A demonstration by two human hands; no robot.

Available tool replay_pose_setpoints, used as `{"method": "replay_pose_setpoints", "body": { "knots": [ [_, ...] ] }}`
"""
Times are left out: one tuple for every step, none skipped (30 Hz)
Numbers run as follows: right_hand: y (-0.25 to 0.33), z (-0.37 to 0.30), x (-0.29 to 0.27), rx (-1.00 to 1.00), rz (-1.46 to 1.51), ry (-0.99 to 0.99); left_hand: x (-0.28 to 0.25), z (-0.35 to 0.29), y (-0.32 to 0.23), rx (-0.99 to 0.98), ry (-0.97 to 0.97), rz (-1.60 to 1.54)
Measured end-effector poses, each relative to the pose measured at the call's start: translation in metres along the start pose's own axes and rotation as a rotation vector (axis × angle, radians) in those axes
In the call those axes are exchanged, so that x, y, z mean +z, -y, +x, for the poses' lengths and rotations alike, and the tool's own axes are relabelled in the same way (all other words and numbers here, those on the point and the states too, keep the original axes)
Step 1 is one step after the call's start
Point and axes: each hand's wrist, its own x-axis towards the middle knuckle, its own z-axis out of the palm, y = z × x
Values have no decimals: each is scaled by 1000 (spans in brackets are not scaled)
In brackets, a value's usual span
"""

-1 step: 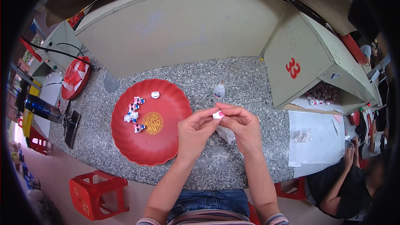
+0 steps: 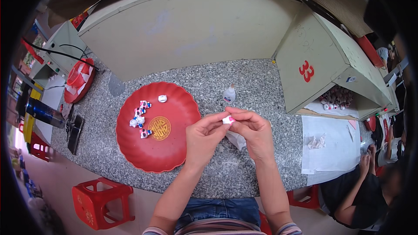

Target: Applying glue to small plastic components and joining them together at a workbench.

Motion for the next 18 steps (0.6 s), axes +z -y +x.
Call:
{"method": "replay_pose_setpoints", "body": {
  "knots": [
    [1,0,1,6,7,-2,0,0,1,-2,0,3],
    [1,0,1,12,13,-5,0,1,1,-4,0,6],
    [1,0,1,14,12,-4,0,0,1,-4,-3,5],
    [1,0,1,18,13,-4,0,0,0,0,-5,3],
    [0,0,1,21,14,-5,0,0,0,4,-6,1],
    [0,1,1,24,13,-4,0,0,0,3,-9,0],
    [-1,1,1,13,-12,-8,0,1,1,-2,-14,14],
    [-2,1,1,2,-37,-11,0,1,1,-7,-19,28],
    [-2,1,2,5,-38,-10,-1,1,1,-8,-23,27],
    [-3,2,2,27,-36,-24,-2,1,2,-31,-33,40],
    [-4,2,3,48,-34,-38,-2,1,2,-53,-44,54],
    [-4,2,3,50,-36,-39,-2,1,2,-55,-46,52],
    [-4,2,4,57,-38,-47,-2,1,3,-60,-48,49],
    [-5,2,4,63,-41,-55,-2,1,3,-66,-50,46],
    [-6,2,4,64,-41,-55,-2,1,4,-67,-50,45],
    [-9,2,3,62,-43,-65,-2,1,6,-74,-62,60],
    [-11,1,3,59,-45,-75,-2,1,7,-81,-73,76],
    [-10,1,5,60,-45,-76,-1,2,6,-82,-72,76]
  ]
}}
